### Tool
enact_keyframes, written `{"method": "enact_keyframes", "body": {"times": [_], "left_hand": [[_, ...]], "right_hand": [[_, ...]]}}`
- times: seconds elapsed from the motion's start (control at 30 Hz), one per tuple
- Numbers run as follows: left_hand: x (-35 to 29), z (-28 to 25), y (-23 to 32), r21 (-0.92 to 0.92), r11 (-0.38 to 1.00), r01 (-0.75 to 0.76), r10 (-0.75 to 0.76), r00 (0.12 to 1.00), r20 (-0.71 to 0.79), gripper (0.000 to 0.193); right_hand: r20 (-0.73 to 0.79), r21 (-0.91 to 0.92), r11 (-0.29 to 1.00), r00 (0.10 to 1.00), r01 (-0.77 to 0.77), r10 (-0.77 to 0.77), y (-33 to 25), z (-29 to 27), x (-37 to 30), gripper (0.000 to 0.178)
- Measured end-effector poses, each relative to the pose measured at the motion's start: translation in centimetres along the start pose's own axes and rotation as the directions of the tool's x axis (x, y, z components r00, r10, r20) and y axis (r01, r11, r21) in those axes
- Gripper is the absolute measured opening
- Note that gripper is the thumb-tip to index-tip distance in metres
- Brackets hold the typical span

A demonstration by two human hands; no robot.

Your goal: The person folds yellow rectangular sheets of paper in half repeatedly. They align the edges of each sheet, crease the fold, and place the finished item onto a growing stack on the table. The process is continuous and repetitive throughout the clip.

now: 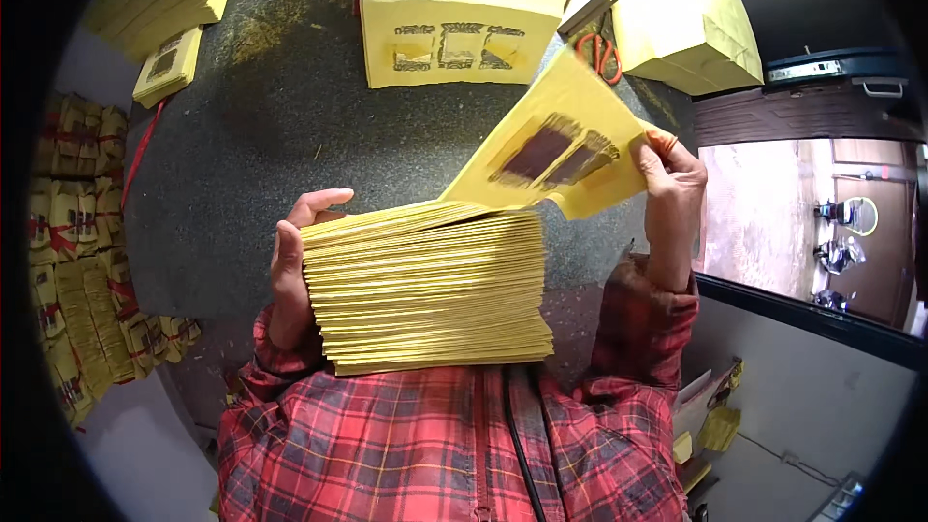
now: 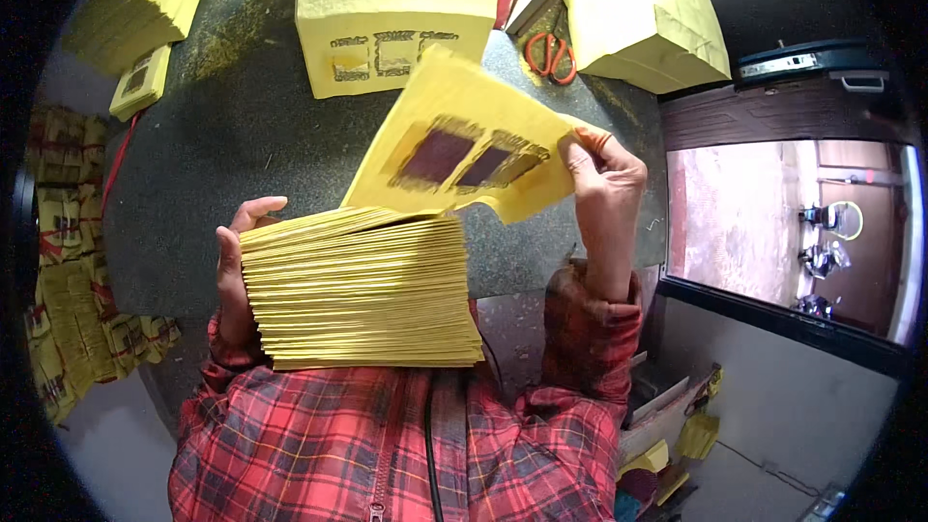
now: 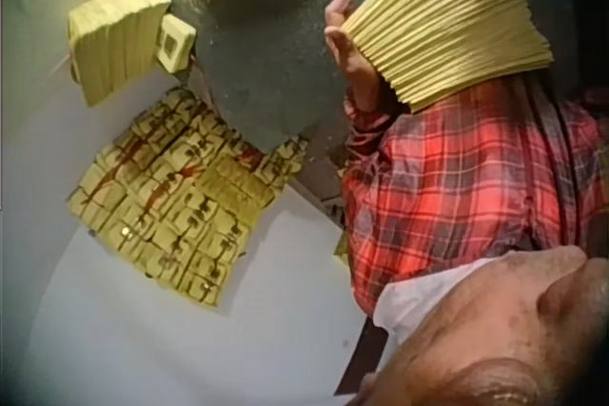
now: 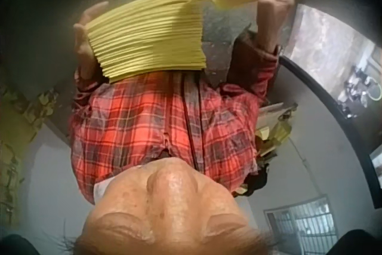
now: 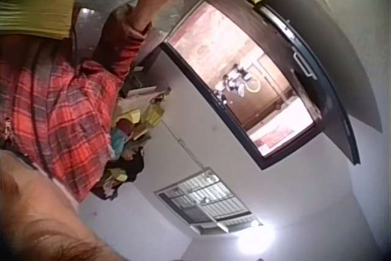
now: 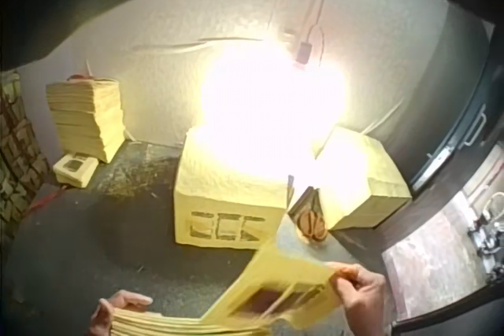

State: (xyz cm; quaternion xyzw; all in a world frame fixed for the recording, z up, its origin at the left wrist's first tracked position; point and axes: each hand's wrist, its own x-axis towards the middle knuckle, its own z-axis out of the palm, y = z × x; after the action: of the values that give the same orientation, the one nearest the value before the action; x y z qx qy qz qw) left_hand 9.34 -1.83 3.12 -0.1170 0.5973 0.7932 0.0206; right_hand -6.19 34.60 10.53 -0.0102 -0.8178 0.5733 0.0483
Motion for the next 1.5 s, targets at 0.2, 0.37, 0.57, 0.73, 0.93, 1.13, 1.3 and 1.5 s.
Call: {"method": "enact_keyframes", "body": {"times": [0.2,0.37,0.57,0.73,0.93,1.13,1.3,1.5], "left_hand": [[0.3,0.1,0.0,0.03,0.999,-0.024,0.023,0.999,0.038,0.088],[0.3,0.1,0.5,0.024,1.0,0.0,-0.001,0.999,0.05,0.091],[0.4,-0.6,-0.3,0.021,0.999,-0.027,0.025,0.997,0.067,0.095],[0.9,-1.3,-0.7,-0.007,1.0,-0.002,0.002,0.993,0.119,0.097],[0.3,0.7,-1.4,-0.091,0.995,0.051,-0.053,0.998,-0.024,0.096],[0.2,0.0,-1.3,-0.105,0.994,0.044,-0.038,0.997,0.063,0.098],[0.1,-1.0,-1.2,-0.138,0.987,0.077,-0.052,0.983,0.174,0.099],[2.0,-4.6,3.2,0.194,0.949,0.247,-0.314,0.777,0.545,0.11]], "right_hand": [[-0.059,0.064,0.964,0.963,-0.258,0.262,10.7,-3.7,1.0,0.025],[-0.033,-0.802,0.594,0.987,0.068,-0.158,11.5,-2.0,-0.9,0.036],[0.18,0.121,0.986,0.975,0.113,-0.133,5.3,5.0,-2.3,0.059],[0.425,0.482,0.83,0.903,-0.282,0.06,5.1,9.3,-4.9,0.083],[0.328,0.643,0.66,0.919,-0.388,0.221,5.0,10.0,-8.3,0.083],[0.302,0.597,0.732,0.937,-0.328,0.174,3.8,9.4,-9.4,0.08],[0.357,0.43,0.887,0.934,-0.168,0.004,3.1,7.7,-10.0,0.069],[0.645,-0.02,0.898,0.692,0.44,-0.324,-1.3,3.6,-9.2,0.083]]}}
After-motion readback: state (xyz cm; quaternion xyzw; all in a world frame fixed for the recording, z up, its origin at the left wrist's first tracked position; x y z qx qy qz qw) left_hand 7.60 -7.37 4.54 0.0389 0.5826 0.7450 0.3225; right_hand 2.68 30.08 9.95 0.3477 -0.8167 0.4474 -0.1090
